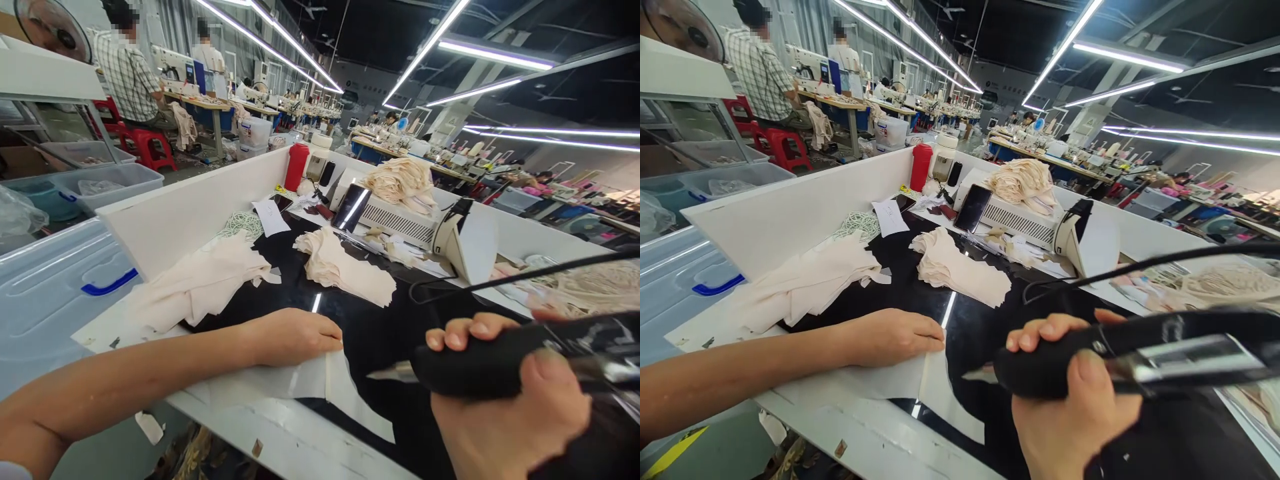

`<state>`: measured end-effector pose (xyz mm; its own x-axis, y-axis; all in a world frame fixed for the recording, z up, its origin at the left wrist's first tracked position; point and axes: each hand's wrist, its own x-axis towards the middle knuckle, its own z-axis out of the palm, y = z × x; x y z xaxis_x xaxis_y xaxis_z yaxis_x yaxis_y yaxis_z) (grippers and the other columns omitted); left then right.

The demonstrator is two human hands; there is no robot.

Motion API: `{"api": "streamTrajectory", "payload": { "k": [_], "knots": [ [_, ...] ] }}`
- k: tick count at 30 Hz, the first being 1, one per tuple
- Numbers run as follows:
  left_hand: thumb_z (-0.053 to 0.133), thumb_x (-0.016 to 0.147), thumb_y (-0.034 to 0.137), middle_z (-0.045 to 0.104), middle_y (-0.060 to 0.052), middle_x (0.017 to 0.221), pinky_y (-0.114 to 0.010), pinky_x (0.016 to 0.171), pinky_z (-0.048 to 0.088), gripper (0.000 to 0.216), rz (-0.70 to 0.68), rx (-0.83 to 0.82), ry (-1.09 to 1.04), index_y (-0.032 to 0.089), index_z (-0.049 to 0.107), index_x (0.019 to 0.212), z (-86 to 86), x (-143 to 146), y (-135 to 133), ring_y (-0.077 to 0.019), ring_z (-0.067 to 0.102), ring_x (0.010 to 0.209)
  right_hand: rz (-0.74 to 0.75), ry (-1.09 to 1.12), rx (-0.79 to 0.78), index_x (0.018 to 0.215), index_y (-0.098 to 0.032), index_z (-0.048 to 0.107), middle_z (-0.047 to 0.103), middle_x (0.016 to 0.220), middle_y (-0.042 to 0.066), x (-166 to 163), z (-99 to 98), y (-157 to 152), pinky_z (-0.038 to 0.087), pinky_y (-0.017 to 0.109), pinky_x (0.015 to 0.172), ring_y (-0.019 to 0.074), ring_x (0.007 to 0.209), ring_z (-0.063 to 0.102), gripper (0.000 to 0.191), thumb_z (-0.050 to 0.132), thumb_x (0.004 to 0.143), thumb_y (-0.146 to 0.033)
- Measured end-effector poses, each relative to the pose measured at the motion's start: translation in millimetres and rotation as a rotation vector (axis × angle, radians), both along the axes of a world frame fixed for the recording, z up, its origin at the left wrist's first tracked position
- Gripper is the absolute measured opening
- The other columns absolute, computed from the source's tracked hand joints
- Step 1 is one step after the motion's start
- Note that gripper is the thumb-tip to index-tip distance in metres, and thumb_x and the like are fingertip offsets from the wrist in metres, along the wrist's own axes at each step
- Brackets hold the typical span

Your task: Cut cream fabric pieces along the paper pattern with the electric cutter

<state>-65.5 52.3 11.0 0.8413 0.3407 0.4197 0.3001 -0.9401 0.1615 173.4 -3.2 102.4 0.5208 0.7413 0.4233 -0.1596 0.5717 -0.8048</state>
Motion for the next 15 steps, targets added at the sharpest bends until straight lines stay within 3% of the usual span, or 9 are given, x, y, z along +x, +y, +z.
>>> {"api": "streamTrajectory", "payload": {
  "k": [7, 15],
  "knots": [
    [0.053, 0.113, 0.002, 0.082, -0.01, 0.14, -0.026, 0.105, 0.066, 0.032, -0.034, -0.013, 0.006, 0.016, 0.076, 0.131, -2.0, -6, 1, -0.0204, 0.08, 0.129, 0.024, -0.006, 0.1, 0.115, -0.03, 0.061, 0.065, 0.079, -0.008, -36, -7.3, 41, 0.058, 0.027, 0.053, 0.0159, 0.057, 0.064, 0.048, 0.094, 0.083, -0.043],
    [0.047, 0.119, 0.007, 0.082, -0.009, 0.139, -0.028, 0.112, 0.065, 0.031, -0.016, -0.038, 0.057, 0.016, 0.074, 0.131, 4.8, -8, -2, -0.0213, 0.079, 0.133, 0.032, 0.007, 0.126, 0.116, -0.028, 0.062, 0.068, 0.078, -0.007, -46, -16.0, 45, 0.056, 0.027, 0.052, 0.0162, 0.057, 0.064, 0.049, 0.095, 0.083, -0.045]
  ]
}}
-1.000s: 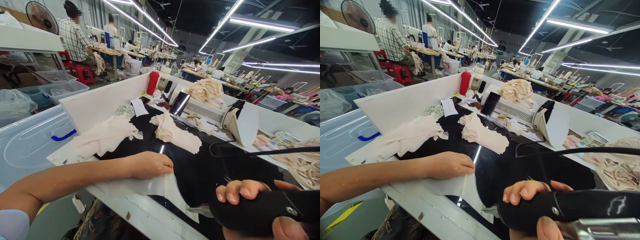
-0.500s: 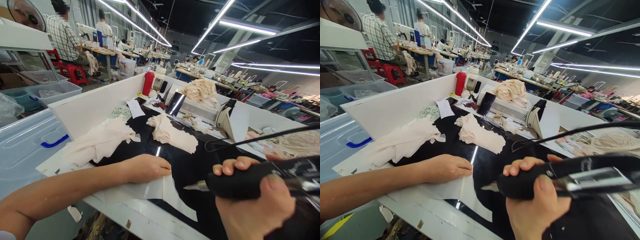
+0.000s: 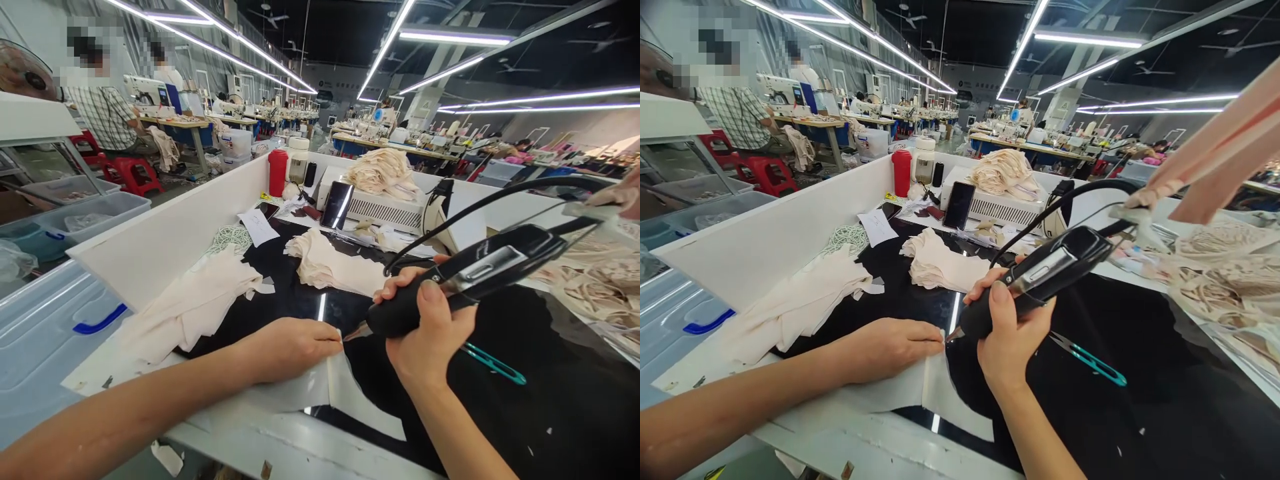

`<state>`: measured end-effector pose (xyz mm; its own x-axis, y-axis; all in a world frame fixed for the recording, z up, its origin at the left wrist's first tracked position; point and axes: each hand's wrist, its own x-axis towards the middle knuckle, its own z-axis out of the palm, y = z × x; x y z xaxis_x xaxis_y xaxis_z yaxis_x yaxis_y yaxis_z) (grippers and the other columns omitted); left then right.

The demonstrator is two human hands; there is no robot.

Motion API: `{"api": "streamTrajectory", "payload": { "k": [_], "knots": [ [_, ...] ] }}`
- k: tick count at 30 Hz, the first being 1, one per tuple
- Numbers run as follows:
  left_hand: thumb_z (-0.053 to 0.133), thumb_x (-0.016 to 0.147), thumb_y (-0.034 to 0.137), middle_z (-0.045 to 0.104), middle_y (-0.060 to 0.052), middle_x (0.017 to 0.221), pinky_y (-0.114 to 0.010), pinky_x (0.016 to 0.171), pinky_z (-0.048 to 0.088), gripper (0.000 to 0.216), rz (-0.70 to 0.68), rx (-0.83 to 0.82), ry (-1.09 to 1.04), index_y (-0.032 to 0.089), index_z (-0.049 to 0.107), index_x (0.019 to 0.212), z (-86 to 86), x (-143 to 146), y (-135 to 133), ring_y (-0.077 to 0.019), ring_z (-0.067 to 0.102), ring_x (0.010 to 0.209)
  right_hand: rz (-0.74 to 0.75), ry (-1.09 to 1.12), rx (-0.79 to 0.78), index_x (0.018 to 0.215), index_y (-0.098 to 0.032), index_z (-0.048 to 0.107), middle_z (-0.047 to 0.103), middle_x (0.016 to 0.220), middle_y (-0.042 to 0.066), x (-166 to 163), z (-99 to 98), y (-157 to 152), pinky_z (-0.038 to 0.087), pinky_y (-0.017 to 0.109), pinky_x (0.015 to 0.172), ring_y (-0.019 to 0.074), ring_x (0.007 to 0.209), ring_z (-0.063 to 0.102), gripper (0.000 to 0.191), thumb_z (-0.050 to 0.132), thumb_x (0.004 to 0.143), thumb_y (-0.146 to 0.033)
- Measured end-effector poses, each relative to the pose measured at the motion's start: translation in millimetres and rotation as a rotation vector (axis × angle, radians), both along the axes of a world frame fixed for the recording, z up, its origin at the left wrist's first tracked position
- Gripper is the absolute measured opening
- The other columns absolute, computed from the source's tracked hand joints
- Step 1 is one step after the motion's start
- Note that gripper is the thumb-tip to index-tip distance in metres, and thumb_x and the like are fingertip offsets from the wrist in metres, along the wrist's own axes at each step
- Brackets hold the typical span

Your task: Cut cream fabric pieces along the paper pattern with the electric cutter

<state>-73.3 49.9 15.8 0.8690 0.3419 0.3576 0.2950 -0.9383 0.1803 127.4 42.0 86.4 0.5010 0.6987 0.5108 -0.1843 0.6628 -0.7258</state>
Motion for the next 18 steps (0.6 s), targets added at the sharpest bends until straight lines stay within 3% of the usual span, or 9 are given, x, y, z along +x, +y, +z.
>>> {"api": "streamTrajectory", "payload": {
  "k": [10, 18],
  "knots": [
    [0.049, 0.116, 0.003, 0.083, -0.01, 0.135, -0.031, 0.11, 0.068, 0.029, -0.025, 0.048, -0.053, 0.013, 0.074, 0.129, -0.9, -0.1, -0.8, -0.0212, 0.081, 0.128, 0.02, 0.005, -0.001, 0.116, -0.027, 0.063, 0.069, 0.079, -0.006, -1.2, -4.3, -0.7, 0.058, 0.027, 0.053, 0.0148, 0.057, 0.062, 0.055, 0.101, 0.082, -0.048],
    [0.058, 0.111, 0.002, 0.081, -0.008, 0.143, -0.027, 0.103, 0.068, 0.031, -0.026, 0.031, -0.024, 0.02, 0.076, 0.13, 0.2, -6.9, 2.9, -0.0209, 0.083, 0.126, 0.011, 0.002, 0.007, 0.117, -0.028, 0.063, 0.068, 0.079, -0.006, 0.3, 0.2, -6.7, 0.057, 0.027, 0.054, 0.0155, 0.057, 0.064, 0.051, 0.098, 0.084, -0.046]
  ]
}}
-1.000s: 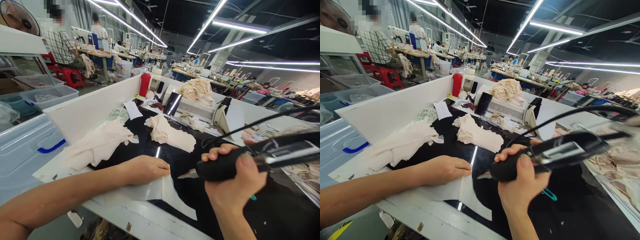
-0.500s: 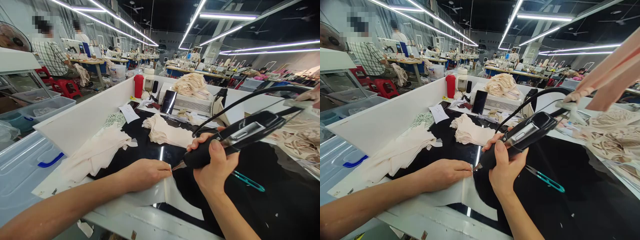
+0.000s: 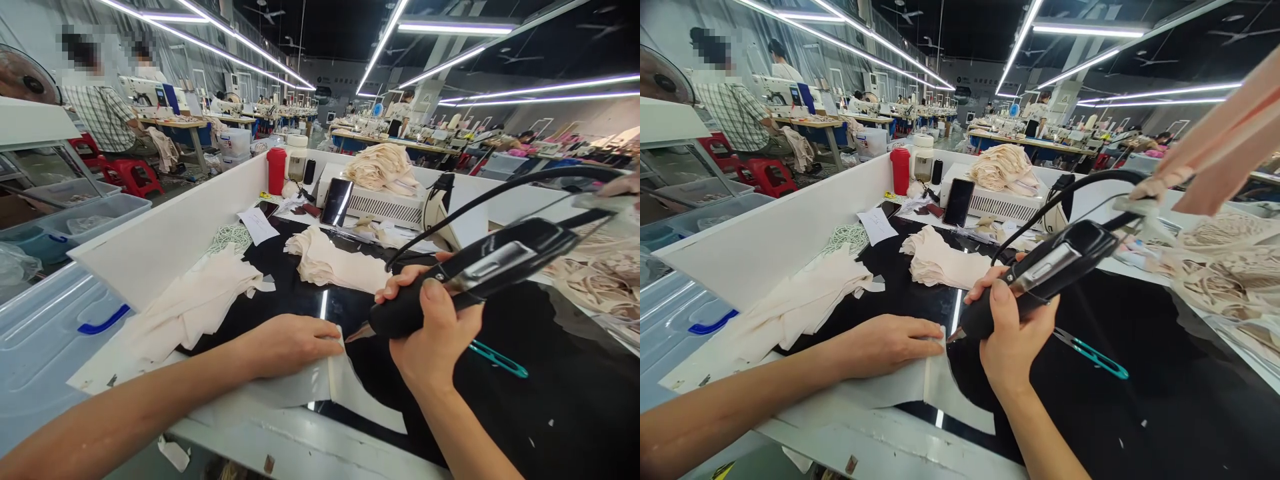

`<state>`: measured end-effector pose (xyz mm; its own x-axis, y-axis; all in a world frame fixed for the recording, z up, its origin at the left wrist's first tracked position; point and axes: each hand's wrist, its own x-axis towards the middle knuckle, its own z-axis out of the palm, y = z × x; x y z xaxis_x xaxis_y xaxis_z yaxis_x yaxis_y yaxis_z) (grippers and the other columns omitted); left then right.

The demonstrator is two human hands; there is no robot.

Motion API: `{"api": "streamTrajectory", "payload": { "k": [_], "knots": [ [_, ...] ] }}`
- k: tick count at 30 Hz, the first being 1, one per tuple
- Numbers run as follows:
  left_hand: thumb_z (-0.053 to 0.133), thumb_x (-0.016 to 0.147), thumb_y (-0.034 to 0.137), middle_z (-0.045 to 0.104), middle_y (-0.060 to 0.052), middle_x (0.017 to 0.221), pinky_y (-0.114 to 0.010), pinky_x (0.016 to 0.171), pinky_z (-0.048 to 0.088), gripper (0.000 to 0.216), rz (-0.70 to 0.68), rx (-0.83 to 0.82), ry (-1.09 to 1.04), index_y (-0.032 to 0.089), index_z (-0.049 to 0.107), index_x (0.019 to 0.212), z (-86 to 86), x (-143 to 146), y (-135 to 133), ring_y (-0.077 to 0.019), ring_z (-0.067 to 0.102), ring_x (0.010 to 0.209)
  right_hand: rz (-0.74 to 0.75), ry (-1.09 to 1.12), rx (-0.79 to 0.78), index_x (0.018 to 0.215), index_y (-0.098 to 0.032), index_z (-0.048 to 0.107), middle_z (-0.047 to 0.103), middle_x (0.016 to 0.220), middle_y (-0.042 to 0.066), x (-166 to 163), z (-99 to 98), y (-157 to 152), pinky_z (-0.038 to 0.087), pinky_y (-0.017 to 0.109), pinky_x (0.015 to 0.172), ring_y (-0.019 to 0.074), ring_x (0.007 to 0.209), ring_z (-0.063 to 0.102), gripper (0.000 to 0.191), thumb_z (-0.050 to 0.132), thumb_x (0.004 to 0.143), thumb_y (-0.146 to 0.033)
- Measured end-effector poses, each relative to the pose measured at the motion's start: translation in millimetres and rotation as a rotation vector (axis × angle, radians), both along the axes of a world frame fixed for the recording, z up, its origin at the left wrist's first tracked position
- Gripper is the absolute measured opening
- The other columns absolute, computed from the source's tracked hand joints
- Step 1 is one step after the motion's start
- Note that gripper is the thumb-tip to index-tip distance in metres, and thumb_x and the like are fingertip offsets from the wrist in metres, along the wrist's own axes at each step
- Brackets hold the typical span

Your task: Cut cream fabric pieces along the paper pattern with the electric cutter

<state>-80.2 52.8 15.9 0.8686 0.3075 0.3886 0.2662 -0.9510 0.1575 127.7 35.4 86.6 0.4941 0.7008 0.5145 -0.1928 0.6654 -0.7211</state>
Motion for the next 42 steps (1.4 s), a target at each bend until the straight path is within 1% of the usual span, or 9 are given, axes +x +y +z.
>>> {"api": "streamTrajectory", "payload": {
  "k": [5, 16, 19, 22, 24, 27, 30, 38, 42],
  "knots": [
    [0.058, 0.11, 0.002, 0.079, -0.008, 0.148, -0.028, 0.108, 0.066, 0.035, -0.007, -0.03, 0.008, 0.021, 0.077, 0.132, 1.7, -3, 0, -0.0222, 0.082, 0.13, -0.002, -0.016, 0.012, 0.117, -0.027, 0.065, 0.066, 0.078, -0.006, 3, 2.4, -6, 0.056, 0.026, 0.051, 0.0161, 0.056, 0.064, 0.051, 0.098, 0.085, -0.048],
    [0.059, 0.113, 0.006, 0.078, -0.007, 0.152, -0.027, 0.109, 0.063, 0.038, -0.011, -0.078, 0.035, 0.027, 0.079, 0.137, -1.0, -5, 3, -0.022, 0.08, 0.133, 0.022, -0.022, 0.002, 0.118, -0.027, 0.064, 0.07, 0.079, -0.006, -1, -5.4, -8, 0.059, 0.028, 0.053, 0.0155, 0.057, 0.065, 0.05, 0.098, 0.086, -0.044],
    [0.059, 0.113, 0.006, 0.076, -0.007, 0.156, -0.028, 0.114, 0.061, 0.039, -0.019, -0.092, 0.053, 0.027, 0.079, 0.139, -3.1, -6, 4, -0.0228, 0.077, 0.14, 0.004, -0.023, -0.01, 0.119, -0.027, 0.064, 0.07, 0.079, -0.006, -1, -3.5, -8, 0.059, 0.028, 0.052, 0.0163, 0.056, 0.066, 0.049, 0.097, 0.086, -0.042],
    [0.056, 0.115, 0.006, 0.075, -0.009, 0.158, -0.032, 0.125, 0.056, 0.036, -0.045, -0.071, 0.031, 0.023, 0.079, 0.137, -1.9, -5, 4, -0.0232, 0.071, 0.149, 0.002, -0.008, -0.009, 0.118, -0.028, 0.065, 0.069, 0.078, -0.007, 2, 1.6, -11, 0.059, 0.028, 0.052, 0.0163, 0.056, 0.065, 0.048, 0.096, 0.084, -0.04],
    [0.052, 0.116, 0.005, 0.077, -0.01, 0.153, -0.033, 0.129, 0.054, 0.037, -0.069, -0.063, -0.02, 0.02, 0.079, 0.137, 1.6, -3, 2, -0.0222, 0.072, 0.147, -0.003, 0.0, -0.006, 0.117, -0.028, 0.065, 0.068, 0.078, -0.007, 5, 5.1, -14, 0.059, 0.028, 0.052, 0.016, 0.056, 0.065, 0.048, 0.096, 0.083, -0.04],
    [0.048, 0.115, 0.004, 0.083, -0.012, 0.139, -0.032, 0.121, 0.059, 0.039, -0.116, -0.072, -0.101, 0.014, 0.077, 0.138, 7.7, 4, -3, -0.0219, 0.077, 0.131, -0.014, 0.001, -0.011, 0.117, -0.028, 0.066, 0.068, 0.078, -0.007, 9, 8.4, -19, 0.059, 0.027, 0.052, 0.0159, 0.055, 0.064, 0.048, 0.096, 0.082, -0.04],
    [0.048, 0.116, 0.005, 0.084, -0.013, 0.13, -0.032, 0.111, 0.063, 0.036, -0.124, -0.084, -0.094, 0.013, 0.079, 0.133, 9.8, 9, -8, -0.022, 0.079, 0.12, -0.018, 0.001, -0.03, 0.116, -0.028, 0.066, 0.068, 0.077, -0.007, 11, 8.9, -22, 0.059, 0.027, 0.051, 0.0164, 0.055, 0.064, 0.047, 0.095, 0.081, -0.038],
    [0.058, 0.114, 0.008, 0.084, -0.01, 0.128, -0.031, 0.102, 0.064, 0.028, -0.106, -0.041, -0.051, 0.018, 0.083, 0.124, 2.7, 9, -6, -0.0202, 0.079, 0.114, -0.005, -0.021, -0.039, 0.108, -0.028, 0.063, 0.066, 0.078, -0.007, 8, 4.1, -23, 0.059, 0.026, 0.052, 0.0153, 0.057, 0.065, 0.043, 0.096, 0.083, -0.04],
    [0.059, 0.116, 0.009, 0.085, -0.008, 0.127, -0.031, 0.094, 0.064, 0.028, -0.101, 0.016, -0.07, 0.017, 0.084, 0.124, 2.2, 9, -6, -0.02, 0.079, 0.109, 0.008, -0.017, -0.041, 0.114, -0.028, 0.065, 0.067, 0.079, -0.007, 5, 2.6, -24, 0.059, 0.027, 0.053, 0.0154, 0.057, 0.065, 0.047, 0.097, 0.084, -0.041]
  ]
}}
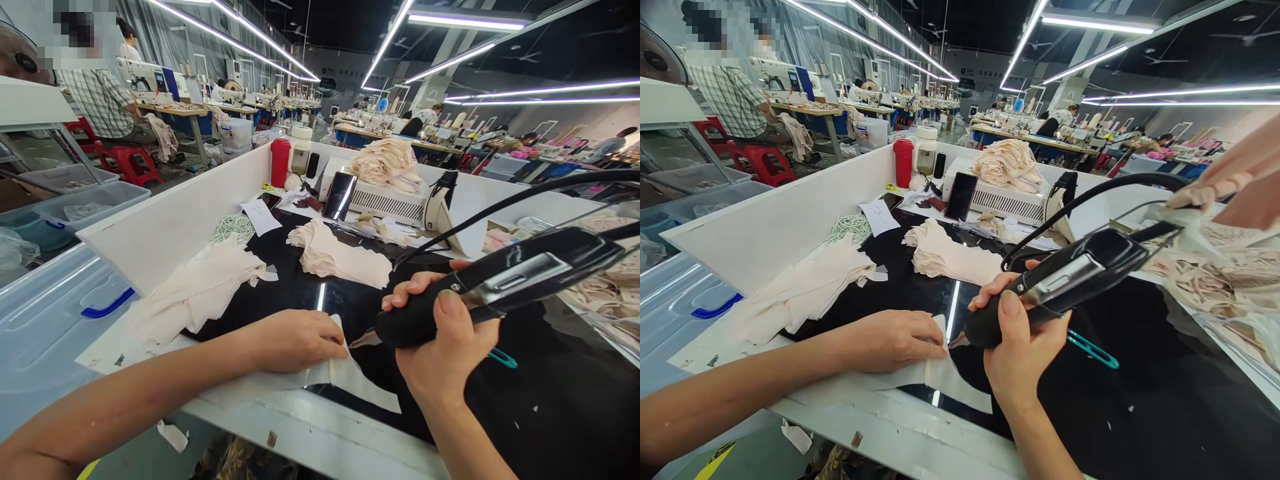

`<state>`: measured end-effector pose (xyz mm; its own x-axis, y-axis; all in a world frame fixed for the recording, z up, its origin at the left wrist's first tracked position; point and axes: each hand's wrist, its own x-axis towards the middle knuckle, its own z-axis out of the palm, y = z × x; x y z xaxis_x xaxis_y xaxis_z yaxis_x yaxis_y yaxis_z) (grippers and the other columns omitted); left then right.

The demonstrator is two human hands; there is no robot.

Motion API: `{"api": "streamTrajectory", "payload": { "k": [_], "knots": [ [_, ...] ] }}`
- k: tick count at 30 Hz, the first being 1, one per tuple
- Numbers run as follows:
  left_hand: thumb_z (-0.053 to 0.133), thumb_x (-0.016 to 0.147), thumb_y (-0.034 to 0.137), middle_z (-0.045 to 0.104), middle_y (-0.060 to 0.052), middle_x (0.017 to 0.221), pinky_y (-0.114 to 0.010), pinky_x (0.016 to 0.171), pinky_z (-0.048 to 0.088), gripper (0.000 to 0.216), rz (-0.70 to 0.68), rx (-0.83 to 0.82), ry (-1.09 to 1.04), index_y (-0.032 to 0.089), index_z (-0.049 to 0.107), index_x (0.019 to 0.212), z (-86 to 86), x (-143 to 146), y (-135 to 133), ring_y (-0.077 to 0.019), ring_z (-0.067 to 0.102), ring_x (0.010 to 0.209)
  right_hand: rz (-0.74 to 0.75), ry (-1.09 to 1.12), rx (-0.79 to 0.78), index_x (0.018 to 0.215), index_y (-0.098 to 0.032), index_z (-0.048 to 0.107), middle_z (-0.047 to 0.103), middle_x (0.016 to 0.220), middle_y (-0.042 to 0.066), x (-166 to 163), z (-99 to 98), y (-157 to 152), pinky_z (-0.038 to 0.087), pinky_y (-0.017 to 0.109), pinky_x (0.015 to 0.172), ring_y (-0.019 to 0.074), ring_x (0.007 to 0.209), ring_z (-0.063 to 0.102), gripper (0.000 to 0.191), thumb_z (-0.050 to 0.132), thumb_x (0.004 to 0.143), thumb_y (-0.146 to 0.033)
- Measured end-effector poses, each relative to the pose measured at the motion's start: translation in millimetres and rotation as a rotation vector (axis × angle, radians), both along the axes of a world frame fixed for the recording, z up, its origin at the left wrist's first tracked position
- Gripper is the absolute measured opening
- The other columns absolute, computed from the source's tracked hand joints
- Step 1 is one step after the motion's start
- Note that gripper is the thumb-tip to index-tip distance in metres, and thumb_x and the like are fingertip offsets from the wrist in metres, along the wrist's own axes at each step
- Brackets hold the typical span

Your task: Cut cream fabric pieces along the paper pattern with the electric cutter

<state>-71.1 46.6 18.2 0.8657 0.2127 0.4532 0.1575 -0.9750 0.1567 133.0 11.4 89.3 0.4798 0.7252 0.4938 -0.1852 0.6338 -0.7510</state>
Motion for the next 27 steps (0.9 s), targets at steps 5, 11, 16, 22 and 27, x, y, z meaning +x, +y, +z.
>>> {"api": "streamTrajectory", "payload": {
  "k": [5, 11, 16, 22, 27],
  "knots": [
    [0.055, 0.119, 0.012, 0.085, -0.008, 0.13, -0.03, 0.099, 0.063, 0.03, 0.0, 0.009, 0.021, 0.018, 0.084, 0.127, 1.9, -1, -1, -0.0198, 0.079, 0.11, 0.004, -0.012, 0.012, 0.117, -0.028, 0.065, 0.067, 0.078, -0.007, -2, -2.0, 0, 0.057, 0.026, 0.053, 0.0155, 0.057, 0.064, 0.049, 0.098, 0.083, -0.042],
    [0.054, 0.12, 0.014, 0.084, -0.008, 0.132, -0.033, 0.112, 0.06, 0.032, -0.016, 0.007, 0.044, 0.02, 0.084, 0.13, 3.2, -5, 1, -0.0203, 0.079, 0.111, -0.01, -0.021, -0.002, 0.116, -0.028, 0.064, 0.068, 0.079, -0.007, -3, -0.2, -3, 0.059, 0.027, 0.053, 0.0155, 0.058, 0.064, 0.047, 0.097, 0.085, -0.039],
    [0.057, 0.119, 0.014, 0.084, -0.008, 0.133, -0.033, 0.111, 0.061, 0.03, -0.011, 0.013, 0.034, 0.021, 0.085, 0.128, 2.6, -7, 1, -0.0204, 0.079, 0.111, -0.027, -0.019, 0.016, 0.116, -0.028, 0.067, 0.068, 0.077, -0.007, 1, 4.4, -8, 0.059, 0.027, 0.051, 0.0161, 0.056, 0.064, 0.043, 0.095, 0.084, -0.038],
    [0.059, 0.118, 0.014, 0.084, -0.009, 0.13, -0.035, 0.111, 0.062, 0.028, -0.018, 0.017, 0.019, 0.021, 0.085, 0.127, 2.1, -7, 1, -0.0202, 0.079, 0.11, -0.015, -0.034, 0.024, 0.117, -0.029, 0.067, 0.067, 0.079, -0.007, 0, -2.3, -11, 0.059, 0.028, 0.052, 0.0161, 0.056, 0.064, 0.043, 0.095, 0.086, -0.039],
    [0.054, 0.119, 0.012, 0.085, -0.009, 0.128, -0.036, 0.115, 0.06, 0.032, -0.019, -0.016, 0.05, 0.021, 0.083, 0.128, 2.7, -9, 3, -0.0197, 0.08, 0.112, -0.016, -0.02, 0.007, 0.114, -0.028, 0.066, 0.067, 0.079, -0.006, 0, 1.1, -13, 0.058, 0.026, 0.053, 0.0152, 0.057, 0.064, 0.042, 0.096, 0.087, -0.038]
  ]
}}
